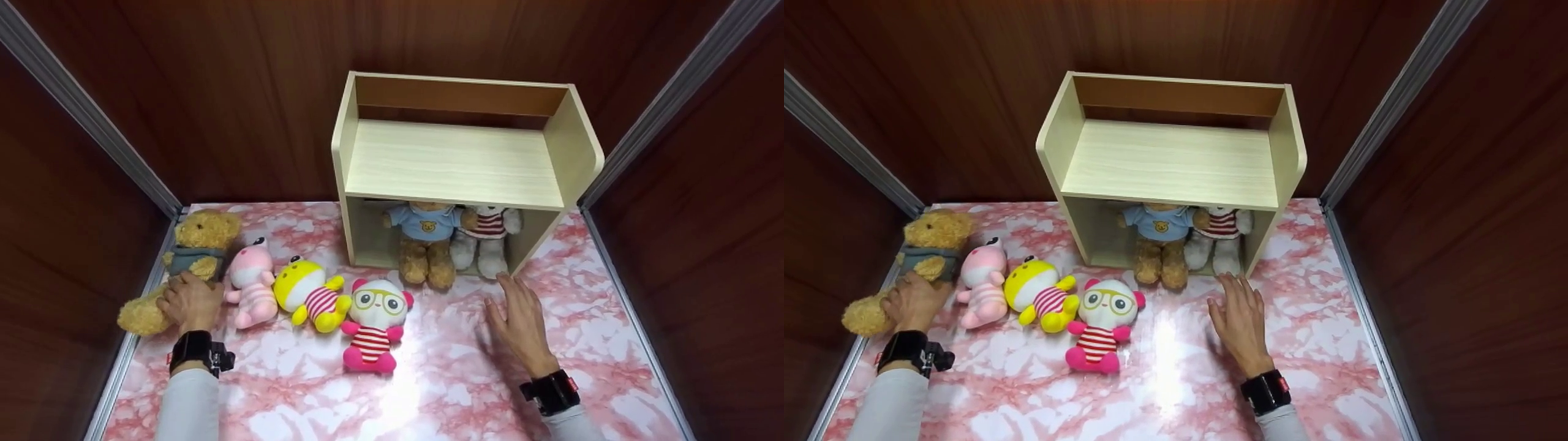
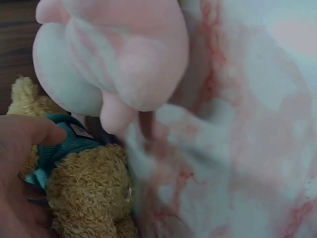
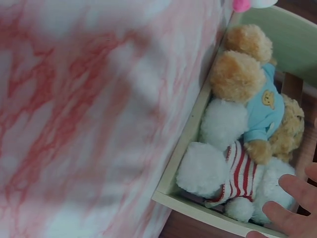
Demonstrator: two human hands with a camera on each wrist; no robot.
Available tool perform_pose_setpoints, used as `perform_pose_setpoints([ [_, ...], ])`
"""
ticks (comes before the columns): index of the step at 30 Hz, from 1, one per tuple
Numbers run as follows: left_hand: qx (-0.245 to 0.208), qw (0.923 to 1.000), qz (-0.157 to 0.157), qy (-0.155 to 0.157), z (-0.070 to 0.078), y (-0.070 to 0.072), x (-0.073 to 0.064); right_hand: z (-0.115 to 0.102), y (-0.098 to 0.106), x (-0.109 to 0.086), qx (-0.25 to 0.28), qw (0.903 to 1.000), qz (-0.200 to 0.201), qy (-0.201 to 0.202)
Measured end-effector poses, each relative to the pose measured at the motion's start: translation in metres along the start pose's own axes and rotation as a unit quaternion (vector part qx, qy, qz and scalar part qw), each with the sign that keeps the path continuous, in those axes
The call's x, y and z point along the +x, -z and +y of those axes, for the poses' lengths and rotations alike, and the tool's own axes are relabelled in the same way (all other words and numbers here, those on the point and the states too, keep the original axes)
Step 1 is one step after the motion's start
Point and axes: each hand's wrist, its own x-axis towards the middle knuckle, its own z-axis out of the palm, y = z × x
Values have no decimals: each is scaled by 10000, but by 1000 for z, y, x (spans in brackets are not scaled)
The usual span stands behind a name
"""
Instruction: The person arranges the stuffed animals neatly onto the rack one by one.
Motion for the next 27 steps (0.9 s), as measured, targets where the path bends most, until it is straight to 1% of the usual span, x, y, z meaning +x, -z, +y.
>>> perform_pose_setpoints([
  [2, 60, 9997, -211, 117, -2, -1, 0, 0, -1, -2, 14, 10000, -33, -47],
  [4, 8, 9989, -385, 249, -5, -3, 0, 0, -1, -3, -5, 9999, -57, -91],
  [6, -113, 9980, -461, 409, -9, -8, -1, 1, -2, -4, -19, 9999, -67, -130],
  [9, -422, 9963, -320, 681, -16, -19, -5, 1, -3, -5, -12, 9999, -59, -129],
  [11, -614, 9943, -141, 861, -21, -27, -9, 0, -3, -5, 10, 9999, -68, -127],
  [13, -817, 9919, 12, 970, -25, -33, -11, 0, -3, -5, 23, 9999, -77, -122],
  [14, -911, 9908, 39, 1004, -26, -35, -11, 0, -3, -5, 41, 9998, -99, -147],
  [17, -1090, 9887, -56, 1033, -28, -38, -13, 0, -2, -5, 81, 9996, -150, -244],
  [19, -1117, 9881, -185, 1041, -30, -39, -15, 0, -1, -6, 95, 9992, -216, -316],
  [21, -1093, 9885, -219, 1025, -31, -40, -16, -1, -1, -6, 102, 9988, -294, -376],
  [23, -1083, 9894, -129, 963, -32, -42, -18, -1, -1, -6, 91, 9985, -348, -407],
  [27, -1378, 9866, 270, 831, -31, -46, -23, -2, 0, -5, 103, 9981, -400, -467],
])
